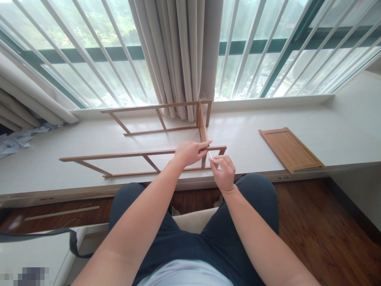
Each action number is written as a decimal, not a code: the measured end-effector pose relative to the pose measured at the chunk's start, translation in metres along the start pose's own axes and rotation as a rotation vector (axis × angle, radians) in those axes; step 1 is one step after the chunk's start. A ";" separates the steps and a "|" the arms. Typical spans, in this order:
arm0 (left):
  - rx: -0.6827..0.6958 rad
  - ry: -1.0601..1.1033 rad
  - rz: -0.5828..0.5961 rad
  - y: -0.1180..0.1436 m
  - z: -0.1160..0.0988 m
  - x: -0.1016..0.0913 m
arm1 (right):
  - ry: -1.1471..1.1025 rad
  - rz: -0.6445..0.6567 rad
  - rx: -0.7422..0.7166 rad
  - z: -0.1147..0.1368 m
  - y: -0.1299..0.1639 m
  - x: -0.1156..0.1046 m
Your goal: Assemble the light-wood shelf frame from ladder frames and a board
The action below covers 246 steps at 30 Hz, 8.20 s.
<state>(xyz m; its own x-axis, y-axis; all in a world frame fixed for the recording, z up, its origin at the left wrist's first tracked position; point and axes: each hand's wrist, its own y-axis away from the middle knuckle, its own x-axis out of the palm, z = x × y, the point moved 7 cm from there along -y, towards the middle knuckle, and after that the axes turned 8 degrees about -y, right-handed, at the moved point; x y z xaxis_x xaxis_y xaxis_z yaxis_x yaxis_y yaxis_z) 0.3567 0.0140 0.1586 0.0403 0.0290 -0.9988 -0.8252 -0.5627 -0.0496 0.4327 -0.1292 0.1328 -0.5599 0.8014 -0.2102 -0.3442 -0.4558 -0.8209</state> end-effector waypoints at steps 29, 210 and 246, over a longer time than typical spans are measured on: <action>0.006 0.002 0.040 -0.001 -0.001 0.001 | -0.220 0.090 0.201 -0.025 0.004 0.015; -0.023 0.034 -0.071 -0.002 0.001 0.003 | 0.187 -0.017 0.245 -0.024 0.005 0.009; -0.025 0.027 -0.048 0.000 0.000 0.001 | -0.433 -0.065 0.784 -0.064 0.027 0.015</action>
<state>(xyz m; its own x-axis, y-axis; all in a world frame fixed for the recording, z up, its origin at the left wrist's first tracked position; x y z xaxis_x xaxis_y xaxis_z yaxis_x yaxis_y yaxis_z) 0.3569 0.0136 0.1580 0.0950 0.0349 -0.9949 -0.8073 -0.5821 -0.0975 0.4632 -0.1044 0.0737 -0.7017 0.6912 0.1729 -0.7123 -0.6750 -0.1923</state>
